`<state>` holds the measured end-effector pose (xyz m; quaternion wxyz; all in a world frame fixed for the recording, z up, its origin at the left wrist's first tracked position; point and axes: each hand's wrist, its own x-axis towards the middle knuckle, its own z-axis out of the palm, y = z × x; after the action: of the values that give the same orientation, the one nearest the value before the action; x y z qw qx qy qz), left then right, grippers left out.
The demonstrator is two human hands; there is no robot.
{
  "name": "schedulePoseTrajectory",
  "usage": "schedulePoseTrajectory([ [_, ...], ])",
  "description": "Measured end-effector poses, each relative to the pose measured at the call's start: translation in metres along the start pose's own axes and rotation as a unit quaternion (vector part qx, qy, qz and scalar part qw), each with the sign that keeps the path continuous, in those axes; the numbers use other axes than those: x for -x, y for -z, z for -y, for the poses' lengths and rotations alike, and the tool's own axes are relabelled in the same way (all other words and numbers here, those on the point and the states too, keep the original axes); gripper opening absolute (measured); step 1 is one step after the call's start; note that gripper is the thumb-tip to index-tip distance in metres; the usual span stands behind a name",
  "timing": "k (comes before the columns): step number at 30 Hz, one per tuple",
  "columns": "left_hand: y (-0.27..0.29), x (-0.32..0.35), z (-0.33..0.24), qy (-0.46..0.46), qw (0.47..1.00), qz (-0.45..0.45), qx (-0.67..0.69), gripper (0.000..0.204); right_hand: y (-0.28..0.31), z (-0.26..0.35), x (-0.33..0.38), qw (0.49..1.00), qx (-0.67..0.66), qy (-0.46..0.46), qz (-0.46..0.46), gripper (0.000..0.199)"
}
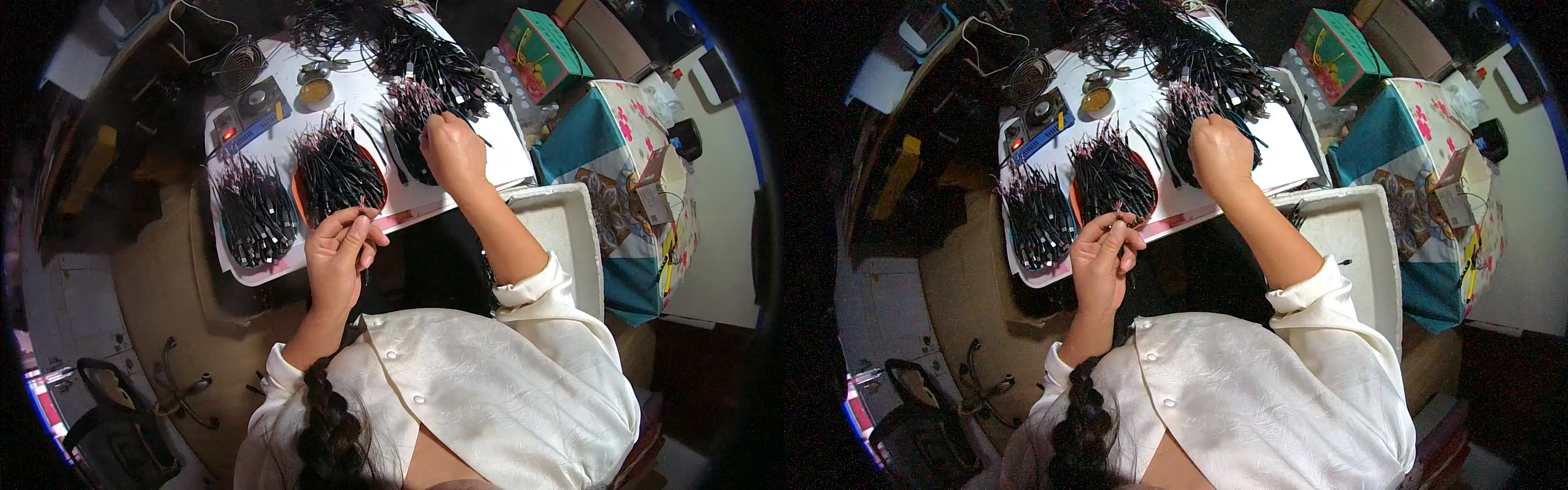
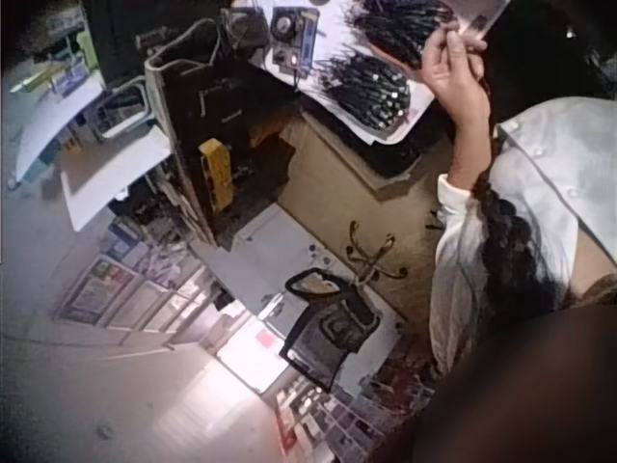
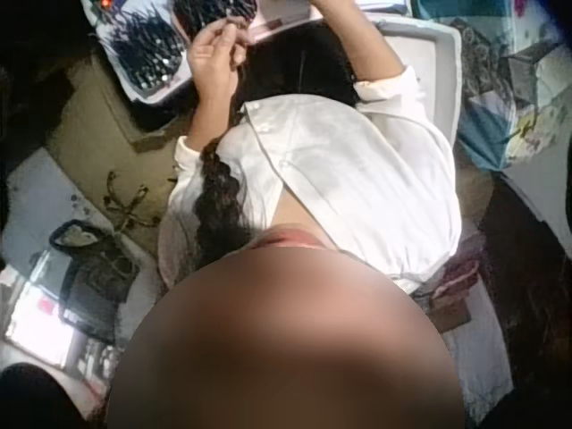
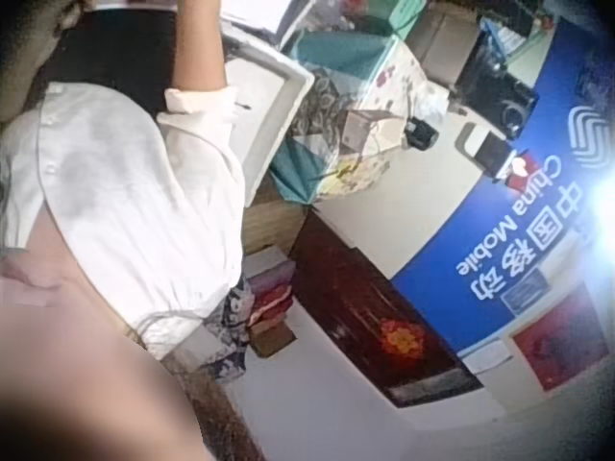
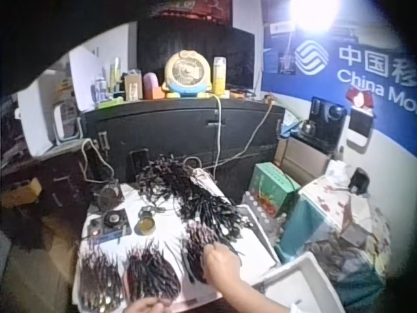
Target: The person repeatedly picks small black components from trays, attaches a small white piece to each, and places the assembled units into a white tray. The person also briefly touches a small device on the table during the process.
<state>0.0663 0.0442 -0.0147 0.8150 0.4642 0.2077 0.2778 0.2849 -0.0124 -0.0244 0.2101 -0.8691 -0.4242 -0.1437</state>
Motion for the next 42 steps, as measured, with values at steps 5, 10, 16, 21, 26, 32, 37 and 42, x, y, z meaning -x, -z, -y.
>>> schedulePoseTrajectory([
  [5,-0.005,-0.005,-0.007,0.037,0.998,-0.051,0.03,0.018,0.036,0.004,0.004,0.986,-0.136,0.018,-0.092,0.01],
  [10,-0.031,-0.01,-0.012,-0.017,0.993,-0.024,0.112,0.021,0.085,0.045,0.063,0.907,-0.418,-0.055,0.004,0.006],
  [16,-0.047,0.009,-0.013,-0.019,0.992,0.035,0.122,0.019,0.096,0.07,0.107,0.925,-0.38,-0.027,0.001,0.015],
  [21,-0.048,0.026,-0.01,-0.082,0.994,0.022,0.076,0.019,0.11,0.047,0.1,0.857,-0.503,-0.09,0.064,0.015],
  [26,-0.053,0.036,-0.012,-0.077,0.995,0.046,0.05,0.018,0.117,0.041,0.086,0.797,-0.596,-0.04,0.087,0.012],
  [32,-0.055,0.042,-0.014,-0.079,0.995,0.043,0.044,0.017,0.114,0.049,0.089,0.655,-0.74,-0.095,0.12,0.009],
  [37,-0.051,0.043,-0.013,0.002,0.989,0.088,0.117,0.015,0.111,0.046,0.094,0.382,-0.854,-0.235,0.264,0.009],
  [42,-0.039,0.035,-0.02,0.101,0.974,0.192,0.06,0.015,0.112,0.028,0.09,0.488,-0.8,-0.136,0.323,0.012],
])
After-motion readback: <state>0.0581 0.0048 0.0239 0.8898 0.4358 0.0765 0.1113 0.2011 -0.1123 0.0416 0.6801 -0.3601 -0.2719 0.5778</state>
